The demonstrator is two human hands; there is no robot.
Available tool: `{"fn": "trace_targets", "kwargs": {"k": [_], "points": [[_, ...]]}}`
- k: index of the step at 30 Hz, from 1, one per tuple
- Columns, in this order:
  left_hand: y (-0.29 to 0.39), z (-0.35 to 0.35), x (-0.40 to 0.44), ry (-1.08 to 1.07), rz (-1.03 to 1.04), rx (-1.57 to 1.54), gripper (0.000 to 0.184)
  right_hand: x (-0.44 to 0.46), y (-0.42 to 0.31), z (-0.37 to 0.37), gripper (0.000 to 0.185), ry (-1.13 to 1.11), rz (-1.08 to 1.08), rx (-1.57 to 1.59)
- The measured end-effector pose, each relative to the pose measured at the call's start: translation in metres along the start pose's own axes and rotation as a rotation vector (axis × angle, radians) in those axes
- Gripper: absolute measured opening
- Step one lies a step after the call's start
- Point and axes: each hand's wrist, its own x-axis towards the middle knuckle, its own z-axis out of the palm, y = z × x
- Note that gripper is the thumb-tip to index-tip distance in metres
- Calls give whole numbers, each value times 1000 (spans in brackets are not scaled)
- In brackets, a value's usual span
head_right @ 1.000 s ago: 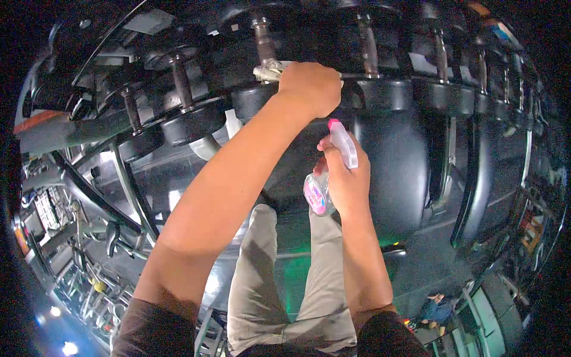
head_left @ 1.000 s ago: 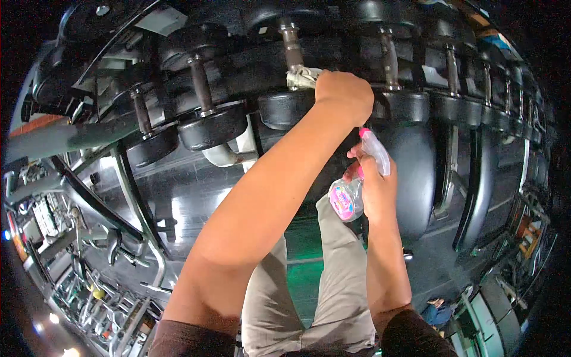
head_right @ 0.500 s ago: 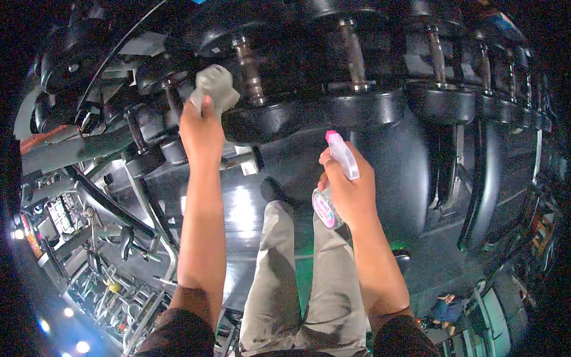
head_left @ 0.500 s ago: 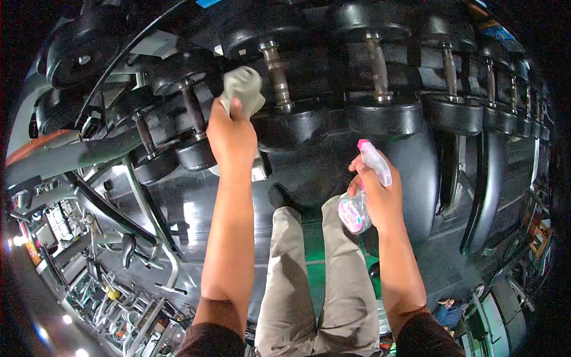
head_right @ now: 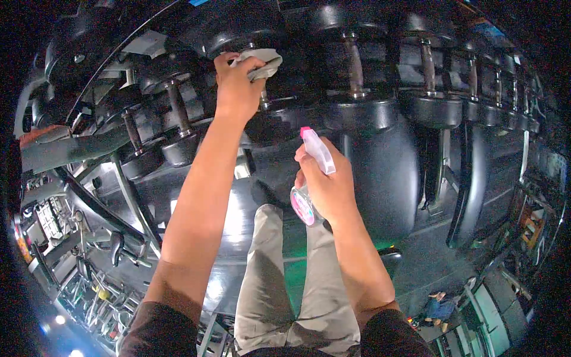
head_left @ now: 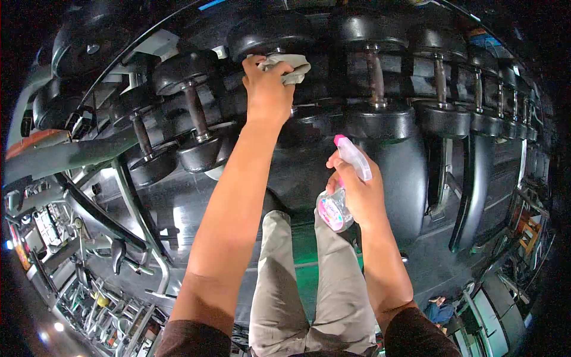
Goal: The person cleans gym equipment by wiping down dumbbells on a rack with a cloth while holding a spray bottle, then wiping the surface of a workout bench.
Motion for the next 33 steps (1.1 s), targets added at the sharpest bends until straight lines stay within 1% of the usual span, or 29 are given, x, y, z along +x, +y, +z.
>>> {"fn": "trace_targets", "kwargs": {"k": [2,3,4,6,7,8,10,11,12,14,15,16,18,19,20,22,23,24,26,27,28,30,31,32,33], "points": [[-7,-1,11,-188,-1,69,31,-1,2,3,9,-21,-18,33],[-10,-4,12,-232,-45,28,32,-2,3,3,9,-17,-14,31],[-12,-8,10,-236,-46,26,32,-3,4,2,9,-26,-29,18],[-17,-20,2,-232,54,-16,34,-5,7,2,9,-36,-46,6],[-14,-29,-3,-278,21,-42,39,-6,10,2,9,-30,-23,-12],[-20,-34,-4,-277,21,-40,39,-8,12,1,9,-23,0,-29],[-37,-47,-5,-556,52,-109,43,-11,16,2,9,-17,11,2],[-42,-54,-5,-602,52,-134,46,-13,18,2,8,-12,21,31],[-44,-59,-2,-600,54,-131,46,-15,20,2,8,-13,19,33],[-44,-65,4,-715,122,-160,42,-16,23,1,9,-3,10,40],[-44,-66,11,-757,117,-106,34,-16,22,2,9,-4,8,44],[-35,-69,15,-757,119,-105,34,-16,21,2,9,5,14,30],[-13,-63,16,-507,100,44,29,-17,23,0,9,22,26,17],[-7,-55,11,-290,107,-12,31,-15,23,-1,10,12,20,-9],[-2,-48,10,-295,111,-15,31,-13,23,-2,10,1,11,-36],[2,-33,12,-250,306,72,29,-10,23,1,10,9,6,-2],[3,-26,10,-279,333,208,29,-10,23,2,10,13,3,33],[10,-24,12,-282,332,208,29,-10,23,2,10,14,7,34],[28,-22,19,-453,251,396,27,-9,21,2,9,9,-2,-14],[31,-17,22,-533,250,463,24,-9,20,2,9,7,-2,-11],[33,-14,18,-534,251,465,24,-10,20,1,9,11,0,-21],[35,-8,8,-553,341,540,23,-11,20,-1,9,16,-1,-27],[30,-9,10,-586,386,476,24,-11,21,-2,9,9,4,-15],[25,-10,13,-585,392,476,24,-11,23,-3,8,3,7,-3],[29,-19,19,-696,403,432,24,-10,24,-5,8,10,5,0]]}}
